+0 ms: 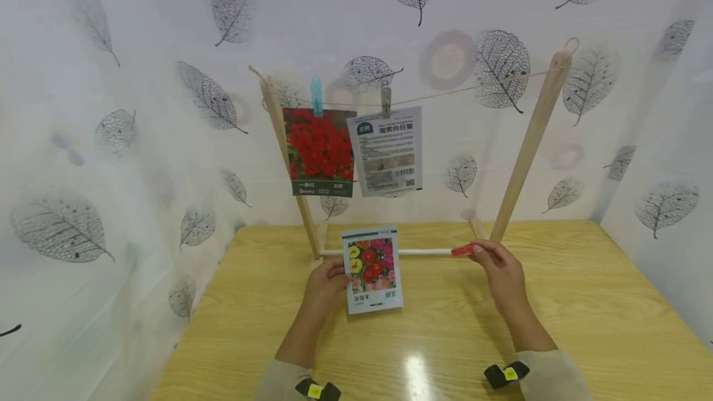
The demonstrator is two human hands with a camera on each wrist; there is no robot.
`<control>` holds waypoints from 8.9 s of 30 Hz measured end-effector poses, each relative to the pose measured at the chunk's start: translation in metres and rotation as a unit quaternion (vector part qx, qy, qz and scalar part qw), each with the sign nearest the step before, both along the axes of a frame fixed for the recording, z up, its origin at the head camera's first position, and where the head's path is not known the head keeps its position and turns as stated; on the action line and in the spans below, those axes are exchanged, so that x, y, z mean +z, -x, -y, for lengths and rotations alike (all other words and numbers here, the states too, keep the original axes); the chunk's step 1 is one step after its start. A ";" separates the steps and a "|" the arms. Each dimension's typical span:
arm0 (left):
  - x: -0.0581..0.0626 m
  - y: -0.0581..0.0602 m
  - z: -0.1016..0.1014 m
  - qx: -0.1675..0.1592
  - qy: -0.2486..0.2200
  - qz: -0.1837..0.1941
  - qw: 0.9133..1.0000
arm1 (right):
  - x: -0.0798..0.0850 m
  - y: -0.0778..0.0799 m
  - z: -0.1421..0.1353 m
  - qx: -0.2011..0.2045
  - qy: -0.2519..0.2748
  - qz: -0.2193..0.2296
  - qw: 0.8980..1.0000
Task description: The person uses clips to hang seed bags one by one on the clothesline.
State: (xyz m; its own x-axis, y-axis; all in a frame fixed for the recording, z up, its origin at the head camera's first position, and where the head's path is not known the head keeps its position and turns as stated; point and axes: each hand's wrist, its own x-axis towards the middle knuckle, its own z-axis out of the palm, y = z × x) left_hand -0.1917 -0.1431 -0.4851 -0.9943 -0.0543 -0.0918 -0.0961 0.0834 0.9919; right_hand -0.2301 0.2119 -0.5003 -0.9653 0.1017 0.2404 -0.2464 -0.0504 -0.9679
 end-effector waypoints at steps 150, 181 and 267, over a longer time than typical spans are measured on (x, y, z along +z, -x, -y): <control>0.060 0.007 -0.033 -0.028 -0.008 -0.073 0.997 | 0.150 0.002 -0.019 -0.004 -0.182 -0.207 0.961; 0.070 0.009 -0.038 -0.023 -0.019 -0.093 0.995 | 0.180 0.009 -0.016 -0.005 -0.204 -0.240 0.949; 0.087 0.028 -0.076 -0.018 -0.013 -0.107 0.994 | 0.280 0.027 -0.007 -0.094 -0.352 -0.327 0.872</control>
